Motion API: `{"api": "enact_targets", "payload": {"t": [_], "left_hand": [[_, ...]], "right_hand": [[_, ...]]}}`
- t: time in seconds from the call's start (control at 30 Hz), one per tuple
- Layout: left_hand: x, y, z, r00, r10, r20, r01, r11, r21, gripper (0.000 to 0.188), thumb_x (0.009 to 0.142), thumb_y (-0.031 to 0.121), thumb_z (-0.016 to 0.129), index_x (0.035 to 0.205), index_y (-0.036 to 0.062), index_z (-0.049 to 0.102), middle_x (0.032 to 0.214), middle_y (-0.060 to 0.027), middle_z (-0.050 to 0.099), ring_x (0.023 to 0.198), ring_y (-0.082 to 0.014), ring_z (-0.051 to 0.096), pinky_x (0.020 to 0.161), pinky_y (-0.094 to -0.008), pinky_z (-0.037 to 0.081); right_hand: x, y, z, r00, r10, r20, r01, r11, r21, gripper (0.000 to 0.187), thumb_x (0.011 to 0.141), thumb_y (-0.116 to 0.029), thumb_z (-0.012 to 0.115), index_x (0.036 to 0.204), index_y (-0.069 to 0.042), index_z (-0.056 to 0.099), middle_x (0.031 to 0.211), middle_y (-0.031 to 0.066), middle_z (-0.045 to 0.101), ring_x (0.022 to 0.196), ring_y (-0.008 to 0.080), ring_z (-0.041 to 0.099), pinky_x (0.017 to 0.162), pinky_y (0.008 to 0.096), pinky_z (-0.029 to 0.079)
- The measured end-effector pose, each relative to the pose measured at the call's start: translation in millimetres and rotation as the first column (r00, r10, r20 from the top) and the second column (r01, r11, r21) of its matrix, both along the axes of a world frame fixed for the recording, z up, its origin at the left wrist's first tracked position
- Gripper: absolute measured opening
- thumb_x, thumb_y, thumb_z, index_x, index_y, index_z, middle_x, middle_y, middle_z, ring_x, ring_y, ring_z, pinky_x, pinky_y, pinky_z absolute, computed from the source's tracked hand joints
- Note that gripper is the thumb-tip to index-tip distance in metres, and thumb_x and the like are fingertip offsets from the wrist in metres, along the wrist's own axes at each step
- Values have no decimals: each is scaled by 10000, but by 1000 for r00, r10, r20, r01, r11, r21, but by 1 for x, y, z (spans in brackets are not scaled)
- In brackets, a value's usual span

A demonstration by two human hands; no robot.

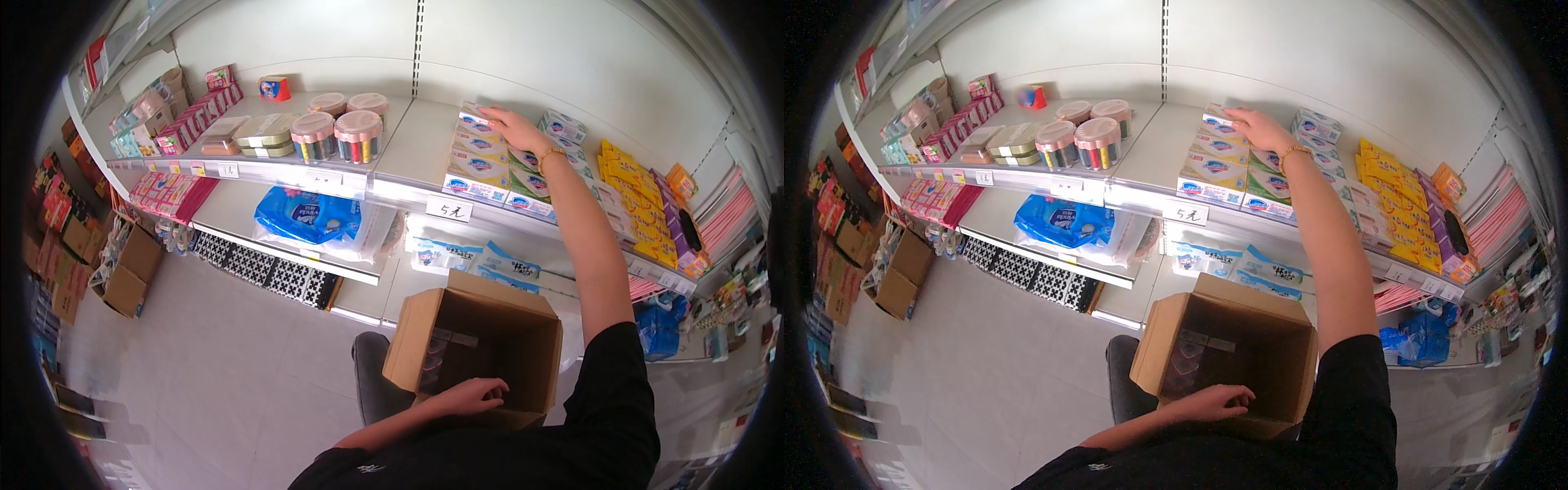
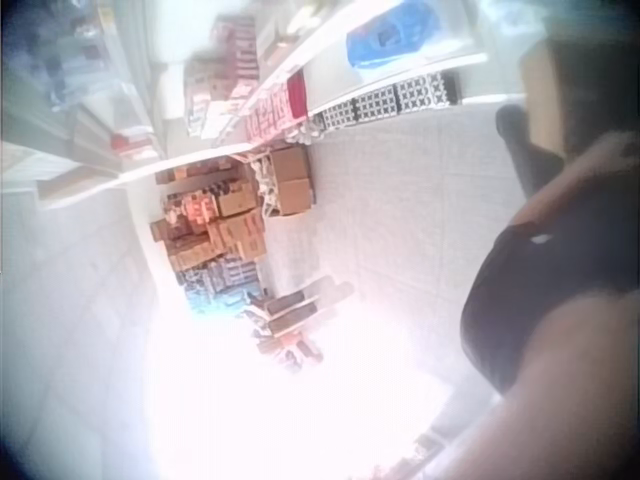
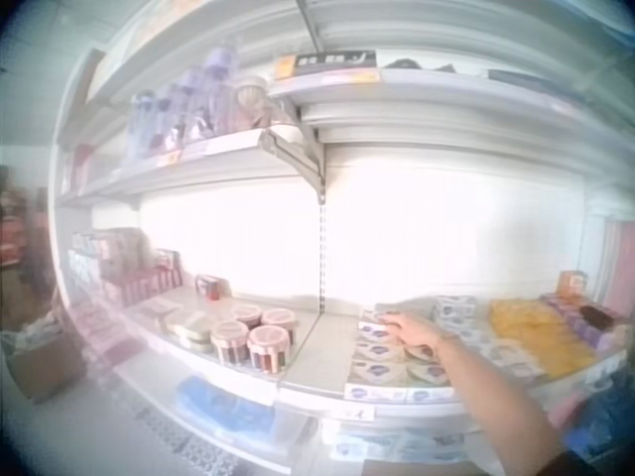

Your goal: The person repeatedly picks small rectangular boxes from a cardboard box and places them onto a nearby shelf. The person handles the boxes one at a time, arranging them in rows on the shelf.

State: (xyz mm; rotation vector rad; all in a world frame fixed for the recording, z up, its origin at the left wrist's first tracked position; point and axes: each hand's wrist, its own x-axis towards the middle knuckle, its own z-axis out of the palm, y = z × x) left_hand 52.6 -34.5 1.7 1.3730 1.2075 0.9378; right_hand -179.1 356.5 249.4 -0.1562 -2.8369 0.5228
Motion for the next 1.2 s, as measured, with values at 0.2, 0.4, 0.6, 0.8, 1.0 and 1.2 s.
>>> {"api": "enact_targets", "payload": {"t": [0.2, 0.4, 0.6, 0.8, 1.0, 1.2], "left_hand": [[2, 0, -1, 999, 34, 26, -35, 998, 45, 340, 994, 188, 624, 1286, 24, 565, 1111, -164, 705, 1015, -306, 688, 893, -404, 551], [2, -1, 1, 999, 41, 10, -42, 997, 61, 332, 992, 189, 625, 1272, 19, 571, 1103, -169, 701, 1011, -315, 686, 876, -405, 550], [0, -1, 7, 1000, -17, -2, 17, 999, -32, 357, 1016, 192, 601, 1337, 44, 556, 1211, -169, 678, 1115, -315, 656, 968, -420, 537], [-4, -1, 11, 1000, -3, -5, 3, 999, -48, 359, 1017, 193, 599, 1343, 51, 551, 1211, -166, 679, 1123, -303, 653, 969, -417, 534], [0, 0, 15, 1000, 31, -6, -31, 998, -52, 331, 1020, 186, 586, 1319, 47, 559, 1155, -157, 697, 1075, -291, 670, 940, -409, 544], [4, -7, 2, 972, 233, -21, -232, 972, 45, 177, 983, 156, 613, 1105, 29, 636, 984, -159, 706, 949, -301, 692, 835, -398, 550]], "right_hand": [[-1, 2, -3, 999, -13, 34, 13, 1000, 8, 406, 1079, -238, 443, 1472, -163, 512, 1453, 92, 535, 1253, 280, 564, 1063, 379, 454], [-3, 4, -2, 995, 14, 103, -5, 996, -86, 421, 1103, -255, 406, 1505, -148, 472, 1495, 81, 463, 1280, 242, 514, 1055, 351, 449], [-2, 2, -5, 998, 1, 69, 4, 997, -77, 421, 1091, -268, 405, 1472, -117, 500, 1425, 116, 572, 1243, 289, 574, 1060, 368, 448], [4, -14, 5, 986, -97, 136, 119, 980, -161, 468, 1086, -289, 412, 1522, -118, 423, 1472, 160, 536, 1296, 305, 548, 1079, 379, 437], [51, -41, 36, 960, -10, -280, 12, 1000, 7, 424, 1080, -252, 421, 1463, -85, 492, 1358, 149, 636, 1216, 306, 609, 1062, 372, 444], [227, -182, -18, 913, 172, -369, -300, 897, -325, 316, 1063, -126, 441, 1284, 4, 627, 1231, 115, 699, 1167, 199, 640, 1014, 314, 465]]}}
